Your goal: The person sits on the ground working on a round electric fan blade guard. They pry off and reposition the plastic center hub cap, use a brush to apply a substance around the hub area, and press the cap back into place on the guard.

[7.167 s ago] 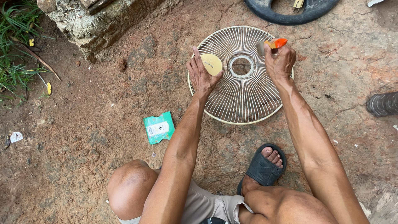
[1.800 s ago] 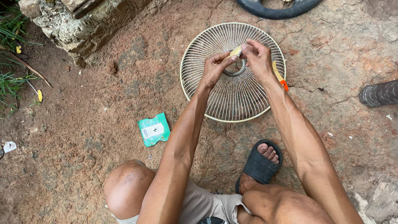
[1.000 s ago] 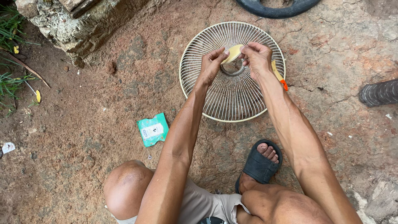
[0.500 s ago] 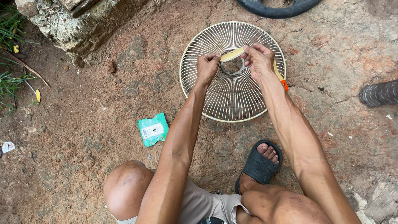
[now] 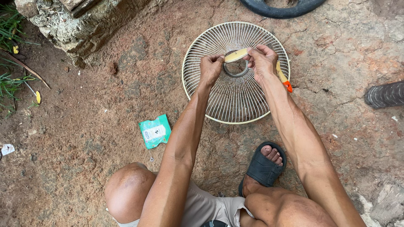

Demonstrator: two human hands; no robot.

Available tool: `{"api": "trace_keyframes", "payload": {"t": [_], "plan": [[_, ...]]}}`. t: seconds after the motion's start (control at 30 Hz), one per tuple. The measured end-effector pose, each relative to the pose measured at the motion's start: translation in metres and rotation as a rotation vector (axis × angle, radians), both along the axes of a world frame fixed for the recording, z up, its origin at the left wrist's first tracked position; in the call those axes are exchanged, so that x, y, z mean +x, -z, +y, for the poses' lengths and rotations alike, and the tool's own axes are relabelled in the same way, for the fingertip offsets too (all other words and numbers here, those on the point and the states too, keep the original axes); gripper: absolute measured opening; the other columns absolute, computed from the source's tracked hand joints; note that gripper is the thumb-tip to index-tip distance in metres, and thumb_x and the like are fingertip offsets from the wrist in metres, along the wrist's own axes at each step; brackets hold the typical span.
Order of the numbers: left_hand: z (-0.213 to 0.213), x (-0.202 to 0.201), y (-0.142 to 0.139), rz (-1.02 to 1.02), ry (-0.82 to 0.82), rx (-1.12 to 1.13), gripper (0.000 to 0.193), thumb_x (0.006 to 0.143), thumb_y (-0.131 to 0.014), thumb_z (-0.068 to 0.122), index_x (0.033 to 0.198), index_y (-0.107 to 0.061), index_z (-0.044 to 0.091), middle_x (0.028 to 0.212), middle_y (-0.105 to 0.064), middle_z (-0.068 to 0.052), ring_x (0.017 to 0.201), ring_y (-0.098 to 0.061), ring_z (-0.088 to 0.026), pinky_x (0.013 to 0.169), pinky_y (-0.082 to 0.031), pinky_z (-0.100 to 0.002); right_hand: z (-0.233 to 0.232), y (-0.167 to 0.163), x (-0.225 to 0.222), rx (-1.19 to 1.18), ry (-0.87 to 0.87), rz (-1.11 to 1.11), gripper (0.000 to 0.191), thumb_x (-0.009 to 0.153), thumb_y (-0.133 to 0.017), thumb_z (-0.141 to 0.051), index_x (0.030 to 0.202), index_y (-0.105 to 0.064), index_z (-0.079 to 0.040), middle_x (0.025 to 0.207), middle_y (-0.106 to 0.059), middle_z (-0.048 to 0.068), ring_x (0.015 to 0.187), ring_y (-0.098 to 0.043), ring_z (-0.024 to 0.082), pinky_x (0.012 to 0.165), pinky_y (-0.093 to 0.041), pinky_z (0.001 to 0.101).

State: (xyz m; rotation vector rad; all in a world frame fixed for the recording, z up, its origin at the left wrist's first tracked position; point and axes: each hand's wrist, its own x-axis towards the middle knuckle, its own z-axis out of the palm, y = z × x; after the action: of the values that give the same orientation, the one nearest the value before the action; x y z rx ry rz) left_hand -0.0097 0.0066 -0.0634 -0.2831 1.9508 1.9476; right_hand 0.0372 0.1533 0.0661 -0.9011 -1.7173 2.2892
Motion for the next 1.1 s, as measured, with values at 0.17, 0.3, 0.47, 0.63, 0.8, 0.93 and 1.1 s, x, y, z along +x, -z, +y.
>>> {"api": "trace_keyframes", "payload": {"t": [0.17, 0.3, 0.47, 0.63, 0.8, 0.93, 1.1], "plan": [[0.002, -0.001, -0.001, -0.003, 0.019, -0.032, 0.023, 0.086, -0.068, 0.010, 0.108, -0.075, 0.004, 0.102, -0.077, -0.016, 0.085, -0.072, -0.019, 0.079, -0.061, -0.037, -0.001, 0.002, 0.001, 0.059, -0.007, -0.001, 0.037, 0.088, -0.069, 0.003, 0.122, -0.055, 0.005, 0.091, -0.073, 0.017, 0.063, -0.072, 0.016, 0.040, -0.052, 0.0212], [0.002, 0.000, -0.002, 0.016, 0.021, -0.027, 0.027, 0.087, -0.066, 0.008, 0.112, -0.074, 0.004, 0.104, -0.076, -0.015, 0.087, -0.072, -0.018, 0.080, -0.062, -0.035, -0.002, 0.004, 0.002, 0.139, -0.030, 0.011, 0.035, 0.088, -0.070, 0.004, 0.120, -0.057, 0.005, 0.096, -0.071, 0.016, 0.065, -0.072, 0.015, 0.041, -0.053, 0.0204], [0.002, 0.002, -0.006, 0.000, 0.037, -0.062, 0.030, 0.088, -0.061, 0.004, 0.117, -0.072, 0.004, 0.105, -0.076, -0.016, 0.083, -0.071, -0.018, 0.076, -0.063, -0.032, -0.004, 0.005, 0.001, 0.203, -0.044, 0.009, 0.031, 0.088, -0.071, 0.003, 0.117, -0.059, 0.005, 0.097, -0.070, 0.015, 0.065, -0.073, 0.015, 0.040, -0.053, 0.0200], [0.002, 0.003, -0.010, 0.003, 0.042, -0.065, 0.031, 0.090, -0.058, 0.002, 0.117, -0.072, 0.004, 0.108, -0.075, -0.015, 0.083, -0.071, -0.016, 0.075, -0.063, -0.030, -0.005, 0.005, 0.002, 0.238, -0.061, 0.000, 0.030, 0.089, -0.070, 0.003, 0.117, -0.059, 0.005, 0.097, -0.071, 0.017, 0.066, -0.073, 0.015, 0.040, -0.052, 0.0198], [0.003, 0.004, -0.011, 0.006, 0.054, -0.067, 0.033, 0.090, -0.056, 0.000, 0.118, -0.071, 0.005, 0.110, -0.074, -0.014, 0.084, -0.071, -0.015, 0.074, -0.063, -0.029, -0.005, 0.006, 0.002, 0.348, -0.076, -0.011, 0.031, 0.088, -0.069, 0.002, 0.119, -0.061, 0.004, 0.100, -0.070, 0.017, 0.066, -0.073, 0.015, 0.040, -0.054, 0.0189], [0.002, 0.004, -0.012, 0.019, 0.081, -0.095, 0.036, 0.090, -0.052, -0.003, 0.120, -0.070, 0.006, 0.110, -0.075, -0.013, 0.082, -0.072, -0.014, 0.072, -0.064, -0.028, -0.005, 0.008, 0.002, 0.375, -0.077, -0.023, 0.031, 0.087, -0.069, 0.003, 0.116, -0.062, 0.005, 0.103, -0.070, 0.017, 0.066, -0.074, 0.016, 0.039, -0.055, 0.0187], [0.002, 0.002, -0.011, 0.031, 0.098, -0.124, 0.038, 0.090, -0.051, -0.005, 0.121, -0.069, 0.006, 0.112, -0.075, -0.013, 0.079, -0.071, -0.014, 0.071, -0.063, -0.028, -0.004, 0.006, 0.001, 0.387, -0.105, -0.041, 0.027, 0.089, -0.068, 0.002, 0.116, -0.062, 0.006, 0.100, -0.071, 0.018, 0.067, -0.074, 0.016, 0.039, -0.055, 0.0190]]}}
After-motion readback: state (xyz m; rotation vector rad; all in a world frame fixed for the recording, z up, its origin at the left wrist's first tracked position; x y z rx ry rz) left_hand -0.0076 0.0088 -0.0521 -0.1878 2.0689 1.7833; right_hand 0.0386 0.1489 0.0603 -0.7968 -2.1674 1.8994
